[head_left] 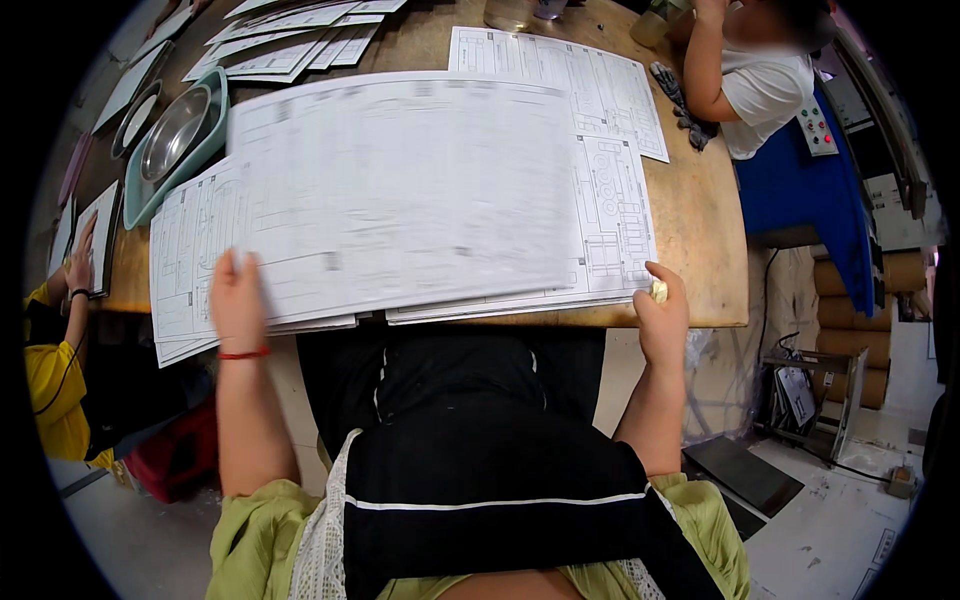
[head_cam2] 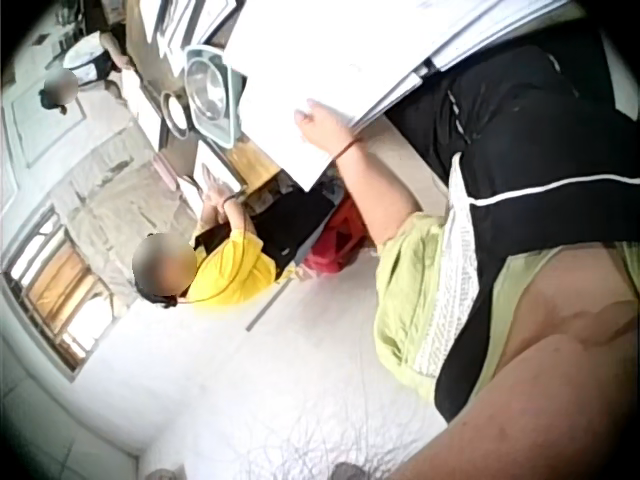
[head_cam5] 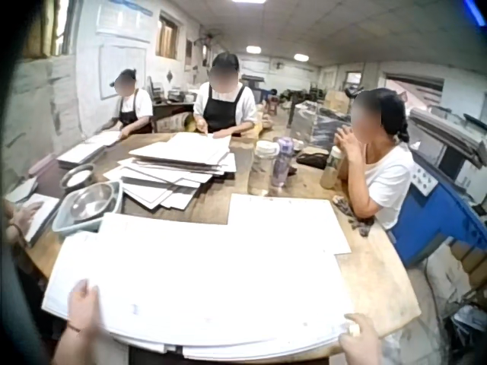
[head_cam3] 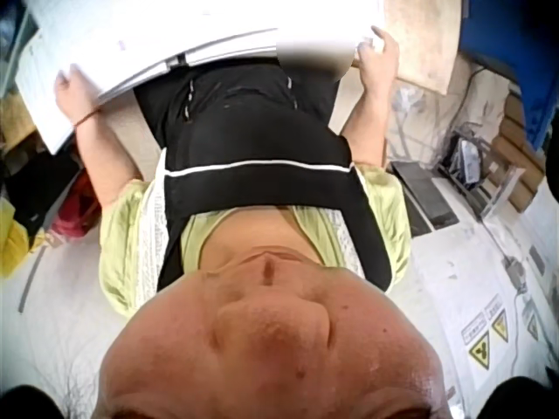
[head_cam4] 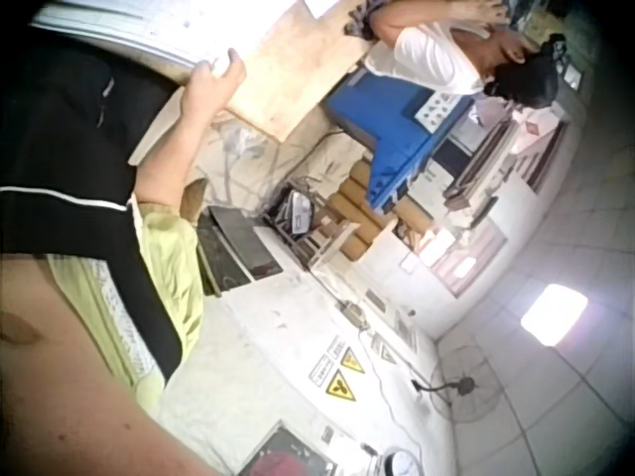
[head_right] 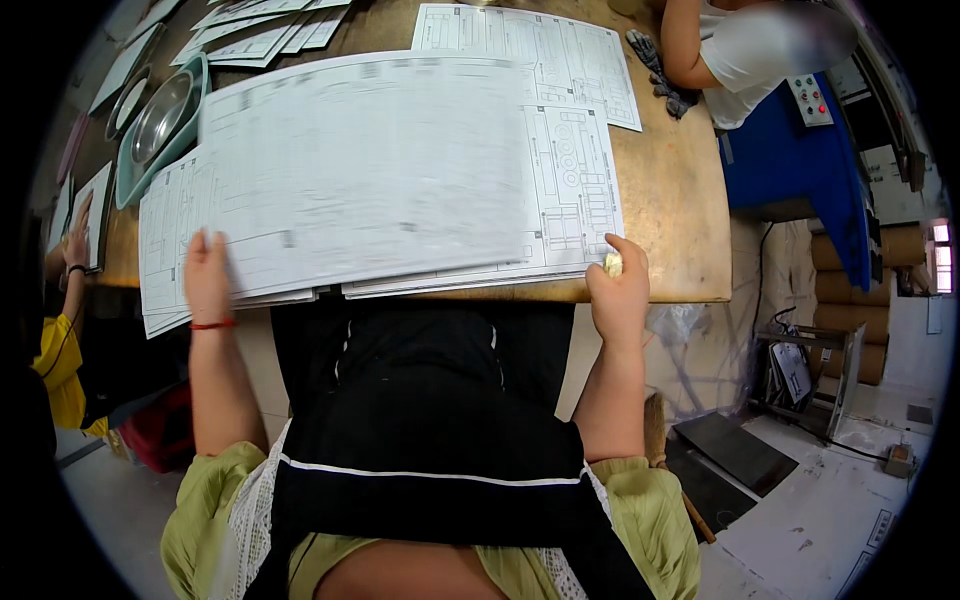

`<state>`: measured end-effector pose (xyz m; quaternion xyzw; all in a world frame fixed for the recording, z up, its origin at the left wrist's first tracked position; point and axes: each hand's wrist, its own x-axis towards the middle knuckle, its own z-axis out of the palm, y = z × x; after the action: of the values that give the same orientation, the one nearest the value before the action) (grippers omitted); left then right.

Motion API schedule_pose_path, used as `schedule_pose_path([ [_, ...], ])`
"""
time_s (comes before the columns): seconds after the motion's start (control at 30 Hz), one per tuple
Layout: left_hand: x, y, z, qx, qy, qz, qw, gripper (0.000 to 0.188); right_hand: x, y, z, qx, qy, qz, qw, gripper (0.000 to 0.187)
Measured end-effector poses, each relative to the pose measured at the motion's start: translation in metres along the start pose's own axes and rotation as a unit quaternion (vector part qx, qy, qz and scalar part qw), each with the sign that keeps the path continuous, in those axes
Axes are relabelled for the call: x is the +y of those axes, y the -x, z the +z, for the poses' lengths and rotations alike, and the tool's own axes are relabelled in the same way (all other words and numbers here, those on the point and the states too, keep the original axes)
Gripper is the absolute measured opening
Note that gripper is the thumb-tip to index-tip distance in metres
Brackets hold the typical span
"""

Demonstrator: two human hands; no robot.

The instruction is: The person repeatedly marks printed sheets on a table using a small handheld tool, then lifts and repositions the sheets. The person handles the sheets one at a time and stacks them after marking.

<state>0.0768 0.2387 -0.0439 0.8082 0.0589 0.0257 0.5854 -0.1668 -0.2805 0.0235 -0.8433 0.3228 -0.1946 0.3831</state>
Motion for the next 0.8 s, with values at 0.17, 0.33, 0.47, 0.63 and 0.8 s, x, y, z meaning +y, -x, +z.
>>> schedule_pose_path([
  [0.17,-0.008,-0.045,-0.138,0.128,-0.439,-0.022,0.889,0.053,-0.023,-0.002,0.002,-0.034,-0.088,-0.025,0.995,0.040],
  [0.33,-0.030,-0.062,-0.210,0.146,-0.491,-0.028,0.859,0.053,-0.033,-0.008,0.024,-0.080,-0.229,-0.078,0.967,0.036],
  [0.47,0.007,-0.051,-0.150,0.268,-0.625,-0.067,0.730,0.059,-0.046,-0.004,0.039,-0.129,-0.308,-0.110,0.936,0.034],
  [0.63,0.049,-0.019,-0.003,0.116,-0.349,0.306,0.878,0.056,-0.037,0.002,0.051,-0.165,-0.296,-0.120,0.933,0.024],
  [0.8,0.117,0.085,0.165,-0.243,-0.188,0.393,0.867,0.065,-0.028,0.000,0.049,-0.240,-0.284,-0.125,0.920,0.012],
])
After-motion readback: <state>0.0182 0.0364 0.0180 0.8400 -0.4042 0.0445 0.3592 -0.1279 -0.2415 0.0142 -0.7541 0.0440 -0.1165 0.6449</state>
